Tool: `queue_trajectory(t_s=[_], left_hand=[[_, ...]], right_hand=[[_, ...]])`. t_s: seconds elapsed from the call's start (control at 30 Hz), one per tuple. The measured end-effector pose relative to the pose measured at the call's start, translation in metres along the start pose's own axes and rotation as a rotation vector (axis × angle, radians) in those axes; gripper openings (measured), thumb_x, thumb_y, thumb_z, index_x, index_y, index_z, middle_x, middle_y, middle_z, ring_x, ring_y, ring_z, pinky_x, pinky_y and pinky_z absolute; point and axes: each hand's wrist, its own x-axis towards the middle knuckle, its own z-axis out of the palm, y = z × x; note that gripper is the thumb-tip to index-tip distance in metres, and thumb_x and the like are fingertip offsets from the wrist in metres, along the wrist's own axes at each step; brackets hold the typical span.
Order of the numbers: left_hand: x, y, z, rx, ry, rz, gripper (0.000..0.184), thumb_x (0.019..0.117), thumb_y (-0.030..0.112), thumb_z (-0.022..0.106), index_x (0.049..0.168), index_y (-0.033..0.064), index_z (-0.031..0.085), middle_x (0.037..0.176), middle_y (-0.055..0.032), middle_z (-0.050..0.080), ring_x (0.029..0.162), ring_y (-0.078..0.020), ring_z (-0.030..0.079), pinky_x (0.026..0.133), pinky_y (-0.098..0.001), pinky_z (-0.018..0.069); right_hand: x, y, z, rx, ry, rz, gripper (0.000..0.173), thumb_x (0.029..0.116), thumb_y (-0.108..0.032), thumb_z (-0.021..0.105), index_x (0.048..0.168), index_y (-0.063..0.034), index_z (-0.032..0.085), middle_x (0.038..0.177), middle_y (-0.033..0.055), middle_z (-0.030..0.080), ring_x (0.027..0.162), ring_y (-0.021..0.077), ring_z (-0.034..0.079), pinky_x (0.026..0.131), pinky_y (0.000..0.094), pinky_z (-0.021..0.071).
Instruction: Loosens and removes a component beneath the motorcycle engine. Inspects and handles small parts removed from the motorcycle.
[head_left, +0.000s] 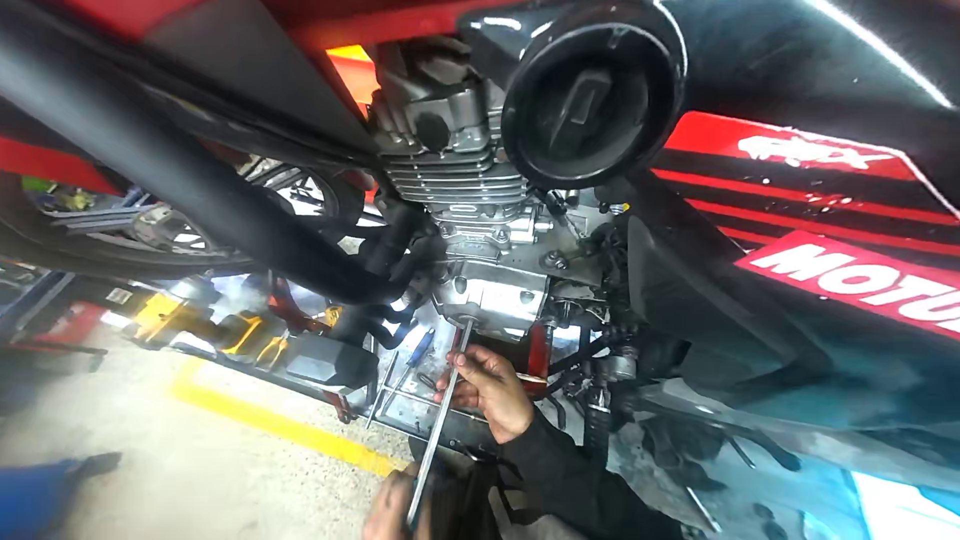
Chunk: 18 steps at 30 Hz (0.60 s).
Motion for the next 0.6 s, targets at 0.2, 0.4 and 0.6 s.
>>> queue_trajectory(t_s=[0.2, 0.4, 0.6], left_hand=[[-0.007, 0.016, 0.007, -2.039, -0.391, -0.645, 0.027, 0.1015, 0.029, 0.062, 0.123, 0.0127, 0.067, 0.075, -0.0009, 0.067, 0.068, -0.0134, 0.067, 0.073, -0.0325, 0.0578], [-0.025, 0.004, -0.031, -0.429, -0.164, -0.048, 0.070, 0.0953, 0.036, 0.071, 0.153, 0.0109, 0.040, 0.151, 0.0003, 0.051, 0.139, -0.0099, 0.049, 0.114, -0.0337, 0.0452], [-0.009, 0.012, -0.049, 0.430, -0.114, 0.697, 0.024, 0.0963, 0.021, 0.068, 0.119, 0.0124, 0.069, 0.125, -0.0146, 0.070, 0.124, -0.0289, 0.064, 0.110, -0.0433, 0.0481]], right_hand=[[-0.007, 0.004, 0.002, -0.039, -0.178, 0.093, 0.030, 0.1119, -0.023, 0.038, 0.123, -0.0018, 0.057, 0.092, 0.0164, 0.075, 0.082, 0.0263, 0.076, 0.078, 0.0398, 0.0643], [-0.020, 0.011, 0.005, 0.006, -0.258, 0.186, 0.025, 0.1114, -0.016, 0.040, 0.115, 0.0010, 0.057, 0.099, 0.0182, 0.075, 0.088, 0.0302, 0.077, 0.079, 0.0429, 0.0650], [-0.023, 0.009, 0.012, 0.046, -0.231, 0.185, 0.027, 0.1112, -0.018, 0.042, 0.115, 0.0030, 0.059, 0.100, 0.0195, 0.075, 0.087, 0.0302, 0.077, 0.077, 0.0425, 0.0653]])
